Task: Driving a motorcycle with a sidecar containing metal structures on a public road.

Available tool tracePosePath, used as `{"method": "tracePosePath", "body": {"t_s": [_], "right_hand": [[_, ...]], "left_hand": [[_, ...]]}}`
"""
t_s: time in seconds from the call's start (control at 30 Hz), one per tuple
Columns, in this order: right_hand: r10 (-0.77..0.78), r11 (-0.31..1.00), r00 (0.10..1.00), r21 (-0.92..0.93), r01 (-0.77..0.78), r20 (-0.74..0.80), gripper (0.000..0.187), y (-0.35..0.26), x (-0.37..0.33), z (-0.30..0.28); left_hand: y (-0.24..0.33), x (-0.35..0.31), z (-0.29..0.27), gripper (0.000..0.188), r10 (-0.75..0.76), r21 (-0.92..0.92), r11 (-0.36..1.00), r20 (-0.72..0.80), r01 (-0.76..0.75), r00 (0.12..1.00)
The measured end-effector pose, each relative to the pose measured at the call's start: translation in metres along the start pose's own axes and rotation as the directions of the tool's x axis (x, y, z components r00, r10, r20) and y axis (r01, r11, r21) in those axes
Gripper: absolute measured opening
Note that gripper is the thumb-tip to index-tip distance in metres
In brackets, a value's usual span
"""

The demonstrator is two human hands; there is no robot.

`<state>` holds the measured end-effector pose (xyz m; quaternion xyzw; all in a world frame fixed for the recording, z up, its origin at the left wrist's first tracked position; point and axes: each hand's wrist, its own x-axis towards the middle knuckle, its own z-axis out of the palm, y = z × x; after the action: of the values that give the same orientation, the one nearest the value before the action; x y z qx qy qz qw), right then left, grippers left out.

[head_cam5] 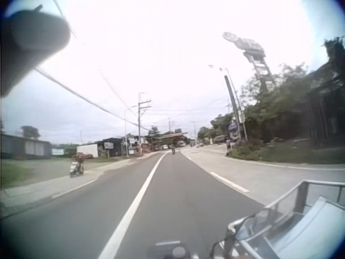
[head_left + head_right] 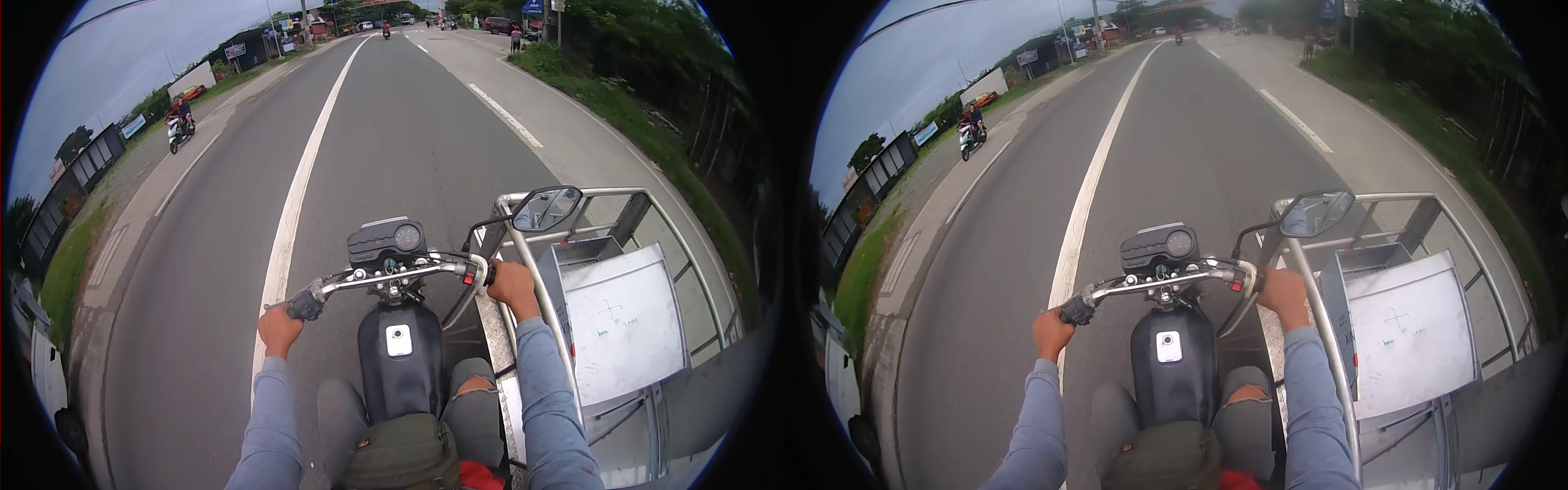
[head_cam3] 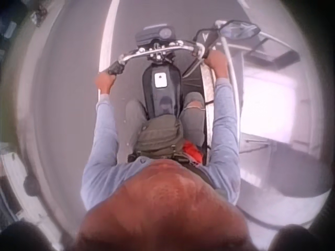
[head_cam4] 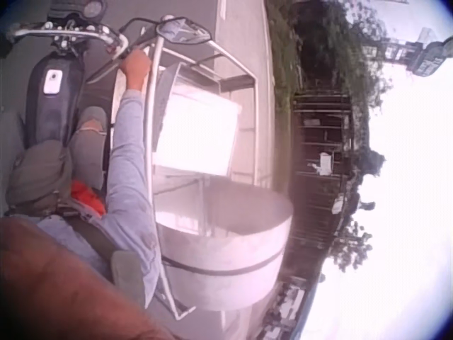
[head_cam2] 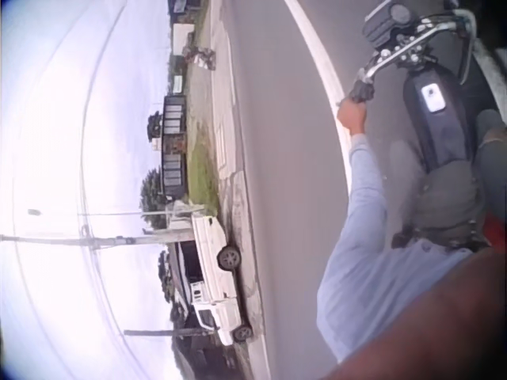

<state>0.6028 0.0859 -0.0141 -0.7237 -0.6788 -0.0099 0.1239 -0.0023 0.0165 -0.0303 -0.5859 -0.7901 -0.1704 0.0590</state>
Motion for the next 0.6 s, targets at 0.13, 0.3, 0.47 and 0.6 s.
{"method": "tracePosePath", "body": {"t_s": [0.13, 0.3, 0.47, 0.6], "right_hand": [[-0.022, 1.000, 1.000, 0.022, 0.022, 0.020, 0.046, 0.000, -0.004, -0.004], [-0.034, 0.999, 0.999, 0.001, 0.034, 0.017, 0.040, 0.004, 0.001, -0.006], [-0.085, 0.996, 0.996, 0.033, 0.084, 0.041, 0.038, 0.007, -0.002, -0.007], [-0.055, 0.998, 0.998, 0.019, 0.054, 0.031, 0.043, 0.001, 0.001, -0.009]], "left_hand": [[-0.004, -0.001, 0.006, 0.031, 0.017, -0.004, 1.000, -0.026, -0.017, 1.000], [0.001, -0.001, 0.003, 0.034, 0.002, 0.014, 1.000, -0.024, -0.002, 1.000], [0.007, -0.005, 0.003, 0.038, -0.006, 0.000, 1.000, 0.001, 0.006, 1.000], [-0.003, -0.002, 0.009, 0.037, 0.001, 0.005, 1.000, -0.031, 0.000, 1.000]]}}
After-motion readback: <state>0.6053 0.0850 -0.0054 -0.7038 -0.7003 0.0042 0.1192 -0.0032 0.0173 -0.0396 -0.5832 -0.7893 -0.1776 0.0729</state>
